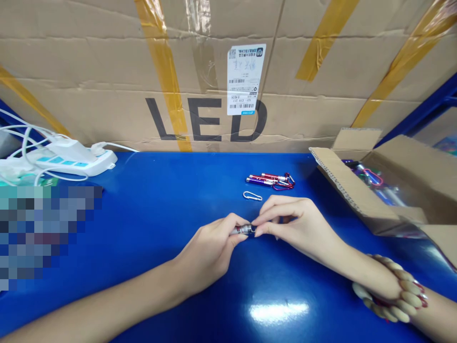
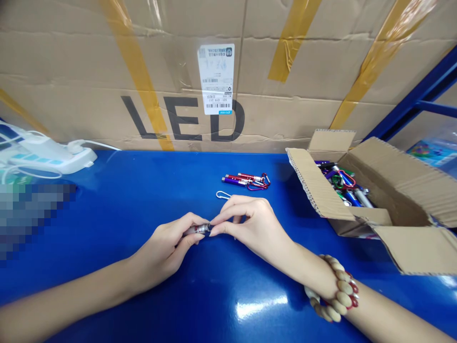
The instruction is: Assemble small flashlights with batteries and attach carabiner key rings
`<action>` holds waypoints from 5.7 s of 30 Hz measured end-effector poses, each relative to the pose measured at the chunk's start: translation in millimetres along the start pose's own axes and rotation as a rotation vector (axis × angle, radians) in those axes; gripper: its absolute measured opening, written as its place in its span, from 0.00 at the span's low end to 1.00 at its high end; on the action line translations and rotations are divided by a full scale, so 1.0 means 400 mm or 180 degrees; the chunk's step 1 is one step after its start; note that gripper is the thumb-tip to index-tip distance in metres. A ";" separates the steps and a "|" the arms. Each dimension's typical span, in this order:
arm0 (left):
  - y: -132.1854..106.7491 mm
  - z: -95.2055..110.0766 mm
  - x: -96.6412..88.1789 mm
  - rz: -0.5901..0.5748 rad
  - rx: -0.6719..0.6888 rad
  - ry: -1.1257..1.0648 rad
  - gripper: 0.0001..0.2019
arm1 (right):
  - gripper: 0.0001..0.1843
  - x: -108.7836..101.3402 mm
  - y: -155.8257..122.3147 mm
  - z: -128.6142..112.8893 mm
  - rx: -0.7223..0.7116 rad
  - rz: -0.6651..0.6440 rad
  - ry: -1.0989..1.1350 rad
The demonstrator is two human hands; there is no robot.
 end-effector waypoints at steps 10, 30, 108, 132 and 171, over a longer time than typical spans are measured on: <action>-0.006 0.003 0.012 -0.0099 0.0191 0.0076 0.06 | 0.14 0.021 -0.002 0.002 0.0178 -0.0040 0.0321; -0.014 0.008 0.008 0.0388 0.0532 0.0810 0.05 | 0.12 0.036 -0.003 0.038 0.1320 -0.0584 0.1469; 0.004 0.017 -0.014 0.0301 0.0913 0.0025 0.10 | 0.09 -0.003 -0.051 -0.047 -0.1364 0.0178 -0.2254; -0.016 0.025 -0.017 0.1015 0.1306 0.0446 0.12 | 0.15 0.026 -0.002 0.001 0.0155 0.0033 0.0320; 0.008 -0.011 -0.021 0.0459 -0.0310 -0.0784 0.08 | 0.14 -0.011 -0.005 0.015 0.0075 0.0305 -0.0893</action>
Point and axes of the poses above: each hand's wrist, its own y-axis towards the middle knuckle, its own x-axis out of the palm, z = x × y, the point moved 4 cm from there along y, towards the middle knuckle, and after that the axes turned 15 degrees about -z, right-handed, at the moved point
